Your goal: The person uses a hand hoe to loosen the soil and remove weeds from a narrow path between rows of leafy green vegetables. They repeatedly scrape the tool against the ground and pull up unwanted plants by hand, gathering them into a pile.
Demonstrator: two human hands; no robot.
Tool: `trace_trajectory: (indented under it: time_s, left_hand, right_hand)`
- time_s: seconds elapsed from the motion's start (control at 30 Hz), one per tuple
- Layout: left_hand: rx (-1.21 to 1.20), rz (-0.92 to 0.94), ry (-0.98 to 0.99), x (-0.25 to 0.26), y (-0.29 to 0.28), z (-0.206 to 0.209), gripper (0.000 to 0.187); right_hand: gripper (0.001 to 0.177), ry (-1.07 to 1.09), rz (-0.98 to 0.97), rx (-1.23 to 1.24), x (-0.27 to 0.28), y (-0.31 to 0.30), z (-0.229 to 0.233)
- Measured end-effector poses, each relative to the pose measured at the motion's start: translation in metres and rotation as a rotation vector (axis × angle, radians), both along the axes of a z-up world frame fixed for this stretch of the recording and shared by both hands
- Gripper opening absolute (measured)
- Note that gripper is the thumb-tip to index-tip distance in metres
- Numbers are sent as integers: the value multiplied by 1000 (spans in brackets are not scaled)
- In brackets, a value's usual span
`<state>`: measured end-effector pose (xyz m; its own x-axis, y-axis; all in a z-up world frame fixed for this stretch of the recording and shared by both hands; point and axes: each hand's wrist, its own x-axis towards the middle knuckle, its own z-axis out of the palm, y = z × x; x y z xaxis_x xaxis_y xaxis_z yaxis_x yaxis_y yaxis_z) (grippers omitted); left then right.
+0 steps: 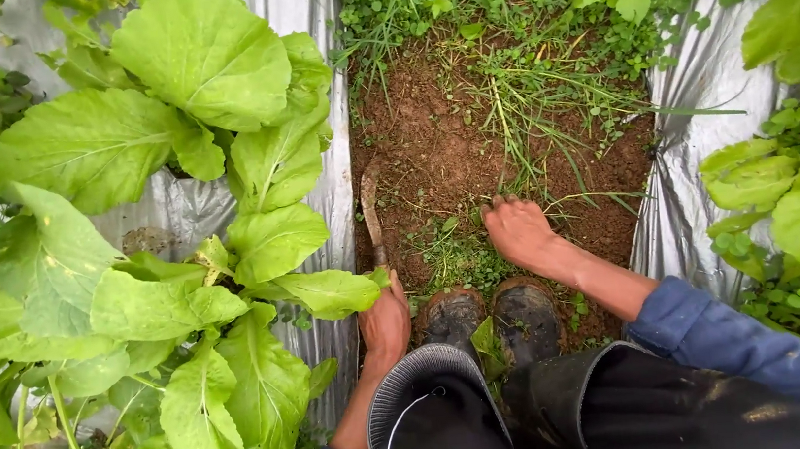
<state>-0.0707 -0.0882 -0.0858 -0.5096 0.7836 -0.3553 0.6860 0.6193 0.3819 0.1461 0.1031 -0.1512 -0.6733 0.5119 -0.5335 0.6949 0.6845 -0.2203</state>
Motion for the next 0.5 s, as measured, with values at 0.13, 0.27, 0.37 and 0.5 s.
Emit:
trace_trajectory:
  time_s: [0.13,0.27,0.37,0.5]
  left_hand:
    - [-329,113,-268,11,-58,-3,47]
    - [-453,115,-420,5,-91,2,38]
    - [-388,217,-314,11,-23,43,49]
    - [-66,84,-115,9,-13,-2,48]
  right_hand:
    - [37,-60,-16,-39,4,-16,-5]
    - [51,91,-322,-279,-13,-1,49]
    - [41,-166,-140,34,-36,6,56]
    - [51,-114,-101,-44,-56,22,131]
